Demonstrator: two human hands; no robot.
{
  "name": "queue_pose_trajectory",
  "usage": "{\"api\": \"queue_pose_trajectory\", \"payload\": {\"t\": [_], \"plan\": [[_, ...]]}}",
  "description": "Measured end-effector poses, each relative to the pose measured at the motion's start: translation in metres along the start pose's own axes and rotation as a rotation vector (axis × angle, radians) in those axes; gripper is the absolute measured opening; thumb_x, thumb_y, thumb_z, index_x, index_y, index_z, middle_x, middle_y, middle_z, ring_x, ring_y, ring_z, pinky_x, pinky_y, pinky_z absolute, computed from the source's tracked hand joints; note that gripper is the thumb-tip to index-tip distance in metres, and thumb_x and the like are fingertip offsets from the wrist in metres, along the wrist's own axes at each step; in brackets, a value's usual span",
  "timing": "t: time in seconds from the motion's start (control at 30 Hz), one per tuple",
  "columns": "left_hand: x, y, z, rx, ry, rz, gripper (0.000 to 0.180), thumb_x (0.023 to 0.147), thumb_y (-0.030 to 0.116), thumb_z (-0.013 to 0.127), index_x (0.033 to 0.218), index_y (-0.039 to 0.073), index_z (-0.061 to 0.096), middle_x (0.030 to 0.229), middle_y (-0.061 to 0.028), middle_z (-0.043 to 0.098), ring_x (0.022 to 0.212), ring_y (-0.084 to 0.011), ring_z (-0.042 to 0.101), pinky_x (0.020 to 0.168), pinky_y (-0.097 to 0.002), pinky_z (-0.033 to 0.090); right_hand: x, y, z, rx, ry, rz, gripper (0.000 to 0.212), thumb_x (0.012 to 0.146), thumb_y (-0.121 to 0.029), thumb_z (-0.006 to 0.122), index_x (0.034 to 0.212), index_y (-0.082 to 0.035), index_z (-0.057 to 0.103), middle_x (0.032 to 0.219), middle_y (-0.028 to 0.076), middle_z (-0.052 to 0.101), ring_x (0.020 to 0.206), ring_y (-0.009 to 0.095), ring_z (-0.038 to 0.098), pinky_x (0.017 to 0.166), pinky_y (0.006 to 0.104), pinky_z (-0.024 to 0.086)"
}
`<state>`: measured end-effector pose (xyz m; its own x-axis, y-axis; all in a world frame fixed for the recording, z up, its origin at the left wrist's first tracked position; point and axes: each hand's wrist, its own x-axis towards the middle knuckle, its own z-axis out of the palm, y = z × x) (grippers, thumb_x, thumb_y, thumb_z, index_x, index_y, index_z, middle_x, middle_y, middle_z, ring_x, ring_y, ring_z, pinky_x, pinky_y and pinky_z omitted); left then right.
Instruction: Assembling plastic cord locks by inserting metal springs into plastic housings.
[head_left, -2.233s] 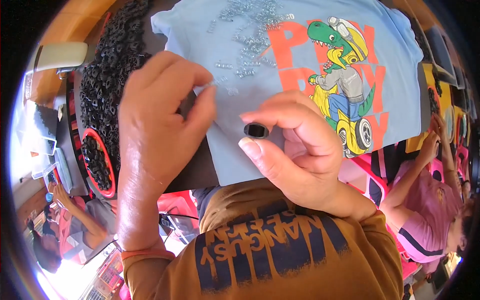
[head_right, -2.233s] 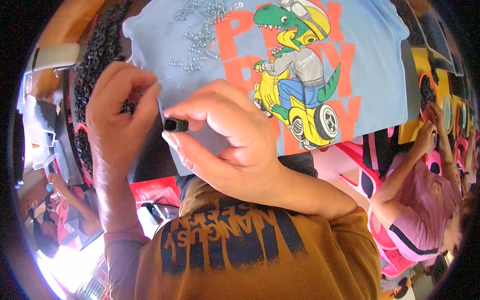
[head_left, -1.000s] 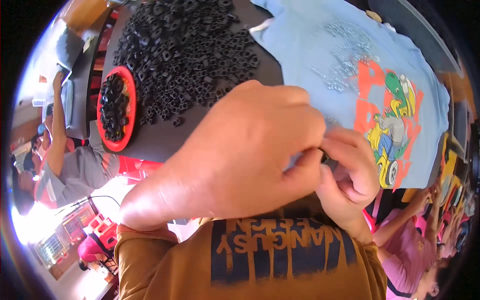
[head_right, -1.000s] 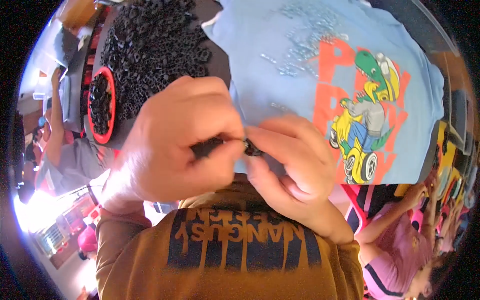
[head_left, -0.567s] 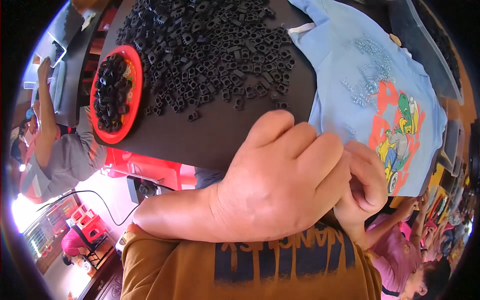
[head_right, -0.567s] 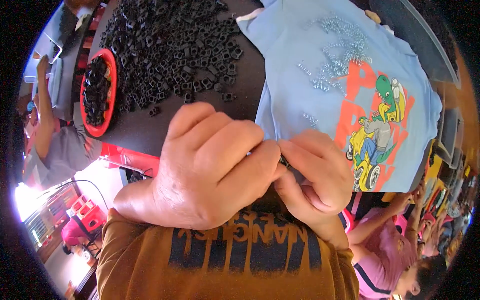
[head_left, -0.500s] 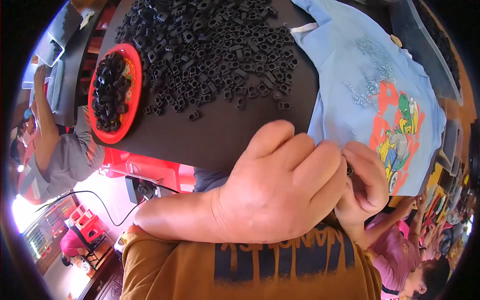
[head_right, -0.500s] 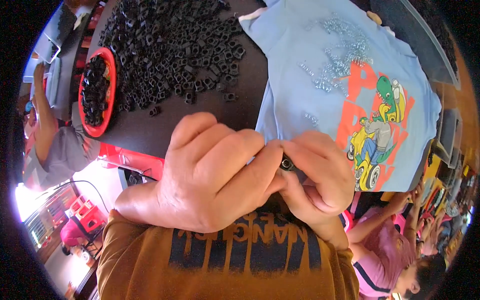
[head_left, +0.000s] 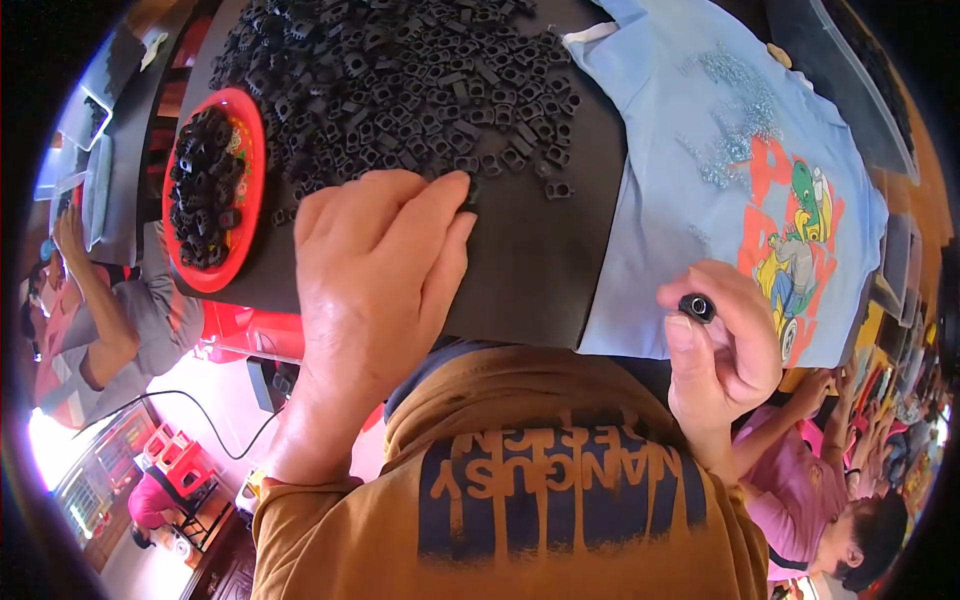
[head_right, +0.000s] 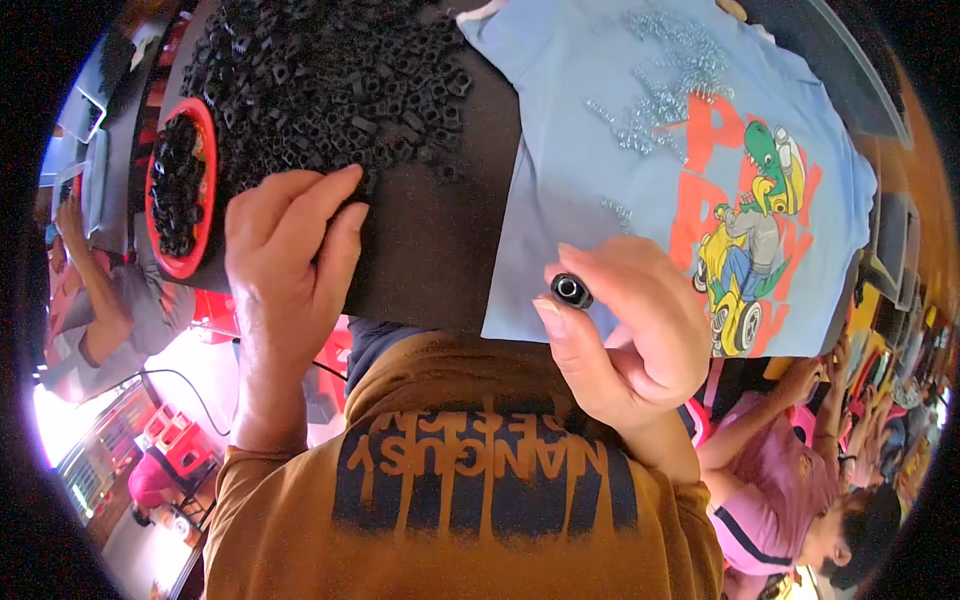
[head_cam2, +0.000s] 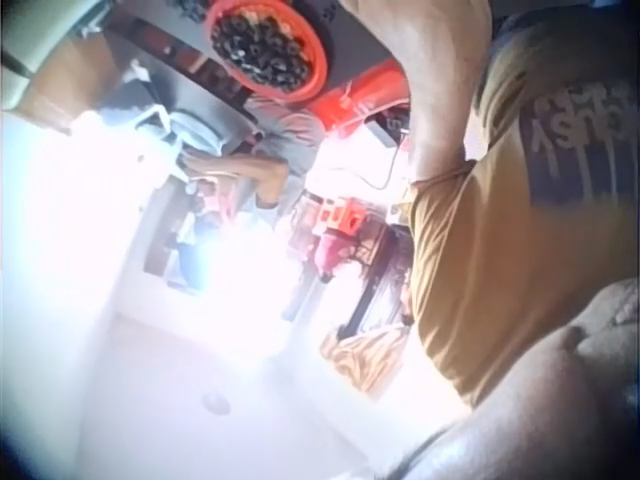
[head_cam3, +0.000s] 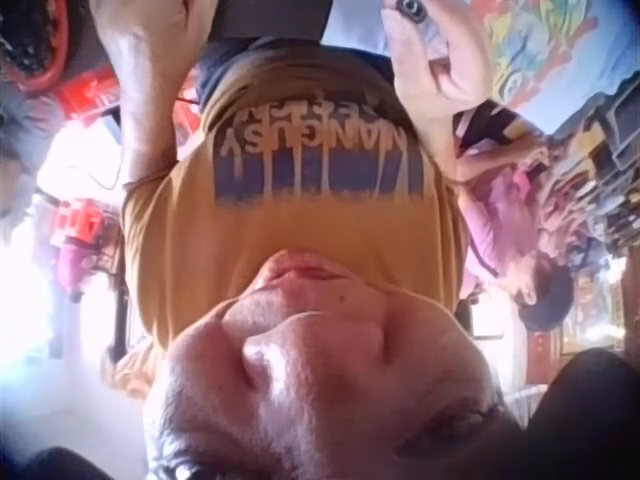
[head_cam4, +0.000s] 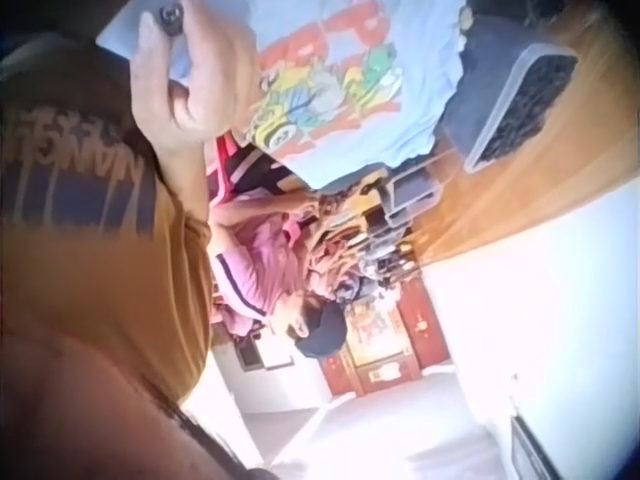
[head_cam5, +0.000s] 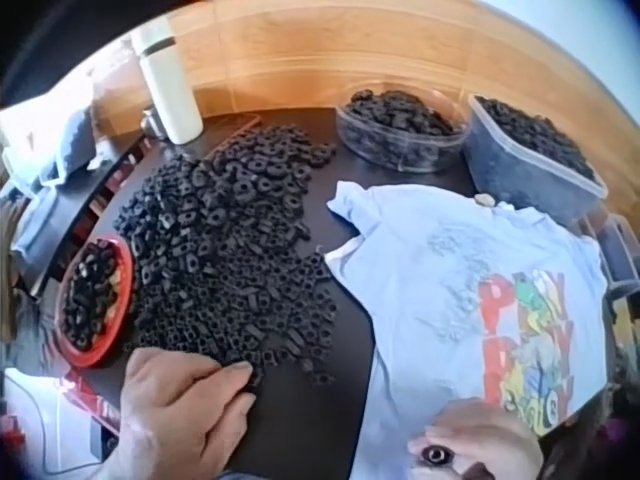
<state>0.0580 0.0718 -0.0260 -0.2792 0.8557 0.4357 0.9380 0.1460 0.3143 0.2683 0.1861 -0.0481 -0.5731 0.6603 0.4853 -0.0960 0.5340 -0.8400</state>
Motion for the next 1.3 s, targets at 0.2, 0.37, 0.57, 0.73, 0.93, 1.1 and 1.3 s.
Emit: {"api": "queue_pose_trajectory", "payload": {"t": [0.2, 0.37, 0.57, 0.73, 0.93, 1.1, 1.3], "plan": [[0.005, 0.001, 0.002, 0.011, 0.029, 0.032, 0.021, 0.071, 0.007, 0.07, 0.092, 0.006, 0.067, 0.083, -0.0056, 0.059, 0.074, -0.0234, 0.057, 0.071, -0.0347, 0.041, -0.001, 0.001, 0.0, 0.005, 0.014, -0.004, 0.029, 0.069, 0.007, 0.07, 0.096, 0.008, 0.062, 0.079, 0.014, 0.063, 0.067, 0.021, 0.059, 0.061, 0.0289, 0.045], [0.018, 0.003, 0.008, 0.035, -0.01, 0.078, 0.02, 0.072, 0.008, 0.07, 0.092, 0.006, 0.067, 0.083, -0.0051, 0.058, 0.075, -0.0233, 0.056, 0.071, -0.0352, 0.04, -0.001, 0.001, 0.0, -0.012, 0.022, 0.01, 0.03, 0.068, 0.006, 0.072, 0.096, 0.006, 0.063, 0.08, 0.013, 0.064, 0.065, 0.021, 0.059, 0.059, 0.0297, 0.045], [0.035, 0.006, 0.006, 0.115, -0.118, 0.107, 0.017, 0.071, 0.008, 0.071, 0.088, 0.006, 0.068, 0.084, -0.007, 0.06, 0.078, -0.0254, 0.056, 0.072, -0.0337, 0.042, 0.003, 0.003, -0.003, -0.033, -0.01, -0.013, 0.031, 0.067, 0.004, 0.073, 0.096, 0.004, 0.064, 0.08, 0.012, 0.065, 0.062, 0.022, 0.057, 0.056, 0.0297, 0.043], [0.043, 0.004, 0.006, 0.112, -0.044, 0.134, 0.013, 0.071, 0.006, 0.068, 0.084, 0.005, 0.066, 0.081, -0.0057, 0.059, 0.073, -0.0254, 0.056, 0.071, -0.0361, 0.042, 0.005, 0.007, -0.001, 0.019, 0.011, -0.036, 0.03, 0.066, 0.004, 0.073, 0.095, 0.004, 0.064, 0.078, 0.011, 0.065, 0.058, 0.021, 0.057, 0.051, 0.0293, 0.042], [0.038, 0.049, -0.013, -0.679, -0.252, -0.23, 0.017, 0.075, 0.002, 0.058, 0.088, -0.002, 0.068, 0.086, -0.0071, 0.056, 0.077, -0.0116, 0.049, 0.067, -0.0222, 0.035, 0.001, 0.008, 0.001, 0.135, 0.113, 0.028, 0.028, 0.066, 0.003, 0.075, 0.092, 0.004, 0.064, 0.076, 0.01, 0.064, 0.062, 0.021, 0.061, 0.053, 0.0276, 0.045], [0.045, 0.063, -0.004, -0.816, -0.408, -0.193, 0.02, 0.075, 0.005, 0.058, 0.09, -0.003, 0.068, 0.084, -0.0069, 0.055, 0.075, -0.0124, 0.048, 0.067, -0.0231, 0.036, 0.002, 0.006, -0.007, 0.145, 0.015, 0.003, 0.027, 0.069, 0.006, 0.071, 0.094, 0.005, 0.061, 0.081, 0.012, 0.063, 0.068, 0.021, 0.06, 0.059, 0.0293, 0.046], [0.047, 0.068, -0.001, -0.82, -0.463, -0.218, 0.019, 0.078, 0.007, 0.058, 0.091, -0.003, 0.068, 0.082, -0.0061, 0.054, 0.074, -0.0123, 0.048, 0.066, -0.0227, 0.036, 0.004, 0.004, -0.009, 0.186, 0.048, 0.058, 0.022, 0.068, -0.001, 0.076, 0.088, 0.001, 0.066, 0.076, 0.009, 0.064, 0.064, 0.022, 0.061, 0.054, 0.0287, 0.047]]}}
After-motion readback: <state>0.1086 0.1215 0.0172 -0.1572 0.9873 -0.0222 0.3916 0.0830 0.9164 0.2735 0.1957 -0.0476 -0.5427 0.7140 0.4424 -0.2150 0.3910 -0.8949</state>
